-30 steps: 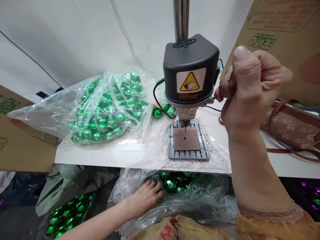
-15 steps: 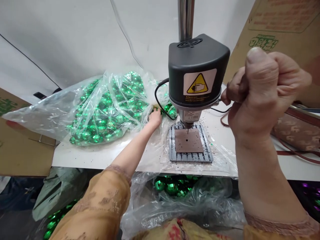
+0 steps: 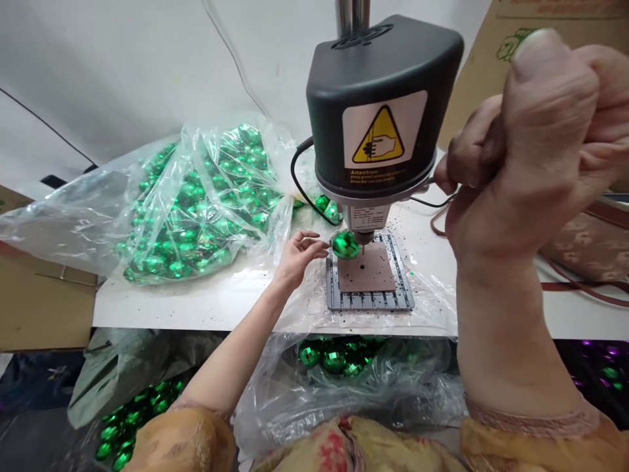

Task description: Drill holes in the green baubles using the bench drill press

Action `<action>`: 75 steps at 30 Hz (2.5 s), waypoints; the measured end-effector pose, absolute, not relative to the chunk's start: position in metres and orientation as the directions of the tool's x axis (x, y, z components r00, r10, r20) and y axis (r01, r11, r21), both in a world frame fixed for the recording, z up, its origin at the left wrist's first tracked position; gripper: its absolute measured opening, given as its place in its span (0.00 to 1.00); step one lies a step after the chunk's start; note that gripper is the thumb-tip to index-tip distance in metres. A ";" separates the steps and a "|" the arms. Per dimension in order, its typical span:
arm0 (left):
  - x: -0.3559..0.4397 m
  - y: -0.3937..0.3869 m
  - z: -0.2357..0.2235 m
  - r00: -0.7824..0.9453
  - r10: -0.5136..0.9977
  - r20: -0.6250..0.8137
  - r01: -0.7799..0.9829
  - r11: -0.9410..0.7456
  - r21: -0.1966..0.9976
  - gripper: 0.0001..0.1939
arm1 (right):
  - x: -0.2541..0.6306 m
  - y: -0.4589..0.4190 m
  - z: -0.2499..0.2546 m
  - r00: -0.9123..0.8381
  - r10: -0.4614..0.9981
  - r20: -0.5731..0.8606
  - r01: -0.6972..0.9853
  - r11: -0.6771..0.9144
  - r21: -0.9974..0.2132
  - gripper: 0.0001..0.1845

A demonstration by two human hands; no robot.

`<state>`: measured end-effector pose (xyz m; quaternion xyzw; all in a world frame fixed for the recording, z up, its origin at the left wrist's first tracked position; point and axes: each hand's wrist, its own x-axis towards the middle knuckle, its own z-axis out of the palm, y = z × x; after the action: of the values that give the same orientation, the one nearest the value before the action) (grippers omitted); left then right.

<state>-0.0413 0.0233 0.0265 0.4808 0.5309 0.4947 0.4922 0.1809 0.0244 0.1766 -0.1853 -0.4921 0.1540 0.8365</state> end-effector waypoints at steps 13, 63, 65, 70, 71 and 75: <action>-0.007 -0.022 0.017 -0.093 0.659 0.747 0.694 -0.495 0.523 0.10 | 0.175 0.024 0.180 0.475 0.373 0.797 -0.019 0.910 -0.415 0.26; -0.003 0.010 -0.006 0.210 0.970 0.119 0.089 -0.141 0.986 0.32 | 0.181 0.018 0.172 0.398 0.463 0.792 0.002 0.863 -0.505 0.29; -0.002 0.012 -0.007 0.207 0.970 0.128 0.123 -0.156 0.980 0.32 | 0.180 0.018 0.172 0.404 0.450 0.796 -0.006 0.872 -0.490 0.29; 0.002 0.012 -0.006 0.205 0.962 0.178 0.217 -0.222 0.950 0.30 | 0.181 0.018 0.173 0.406 0.460 0.790 -0.006 0.865 -0.501 0.30; 0.004 0.010 -0.005 0.212 0.960 0.182 0.225 -0.229 0.947 0.30 | 0.181 0.017 0.173 0.407 0.459 0.790 -0.008 0.867 -0.499 0.30; 0.010 0.001 -0.001 0.234 0.948 0.215 0.285 -0.278 0.917 0.30 | 0.181 0.016 0.173 0.406 0.465 0.786 0.002 0.860 -0.510 0.30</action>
<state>0.0102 0.0012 -0.0013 0.6795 0.4538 0.4211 0.3937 0.1806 0.0158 0.1734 -0.2221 -0.5257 0.1434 0.8085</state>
